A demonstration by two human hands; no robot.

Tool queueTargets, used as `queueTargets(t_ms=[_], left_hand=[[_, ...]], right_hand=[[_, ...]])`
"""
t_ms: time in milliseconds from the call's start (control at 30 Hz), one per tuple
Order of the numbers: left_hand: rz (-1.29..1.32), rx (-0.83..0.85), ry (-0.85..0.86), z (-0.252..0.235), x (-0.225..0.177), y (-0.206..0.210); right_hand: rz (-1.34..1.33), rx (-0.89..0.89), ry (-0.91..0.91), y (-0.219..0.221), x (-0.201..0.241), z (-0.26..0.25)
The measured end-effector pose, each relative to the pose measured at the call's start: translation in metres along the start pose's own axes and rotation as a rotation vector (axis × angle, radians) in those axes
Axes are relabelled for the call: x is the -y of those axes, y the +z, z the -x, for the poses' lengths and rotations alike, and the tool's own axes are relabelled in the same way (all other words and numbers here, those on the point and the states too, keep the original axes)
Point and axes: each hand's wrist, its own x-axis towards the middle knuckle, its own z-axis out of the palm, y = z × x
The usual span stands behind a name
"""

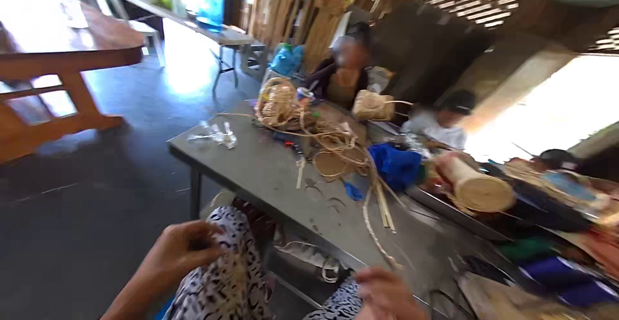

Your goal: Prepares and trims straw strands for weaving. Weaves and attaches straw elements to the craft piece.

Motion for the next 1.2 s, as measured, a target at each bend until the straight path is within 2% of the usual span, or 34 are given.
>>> queueTargets(t_ms=[67, 133, 233, 367, 633, 900, 1200], left_hand=[[-0.009, 0.02, -0.03, -0.01, -0.013, -0.002], [-0.002, 0.041, -0.084, -0.02, -0.027, -0.003], [0.02, 0.048, -0.092, -0.029, -0.036, 0.001], [-0.007, 0.063, -0.1, -0.034, -0.038, 0.002], [0.002, 0.083, -0.128, -0.038, -0.039, -0.002], [0.205, 0.134, -0.188, -0.044, -0.037, -0.016], [0.373, -0.005, -0.157, -0.035, -0.03, -0.013]], right_hand=[[-0.089, 0.098, 0.244, 0.025, -0.036, -0.002], [-0.112, 0.196, 0.471, 0.051, -0.054, -0.005], [-0.091, 0.379, 0.615, 0.079, -0.069, -0.007], [-0.139, 0.492, 0.684, 0.097, -0.073, -0.007], [-0.067, 0.424, 0.703, 0.121, -0.072, -0.004], [-0.077, 0.374, 0.71, 0.13, -0.08, -0.005], [-0.102, 0.287, 0.721, 0.139, -0.083, -0.008]])
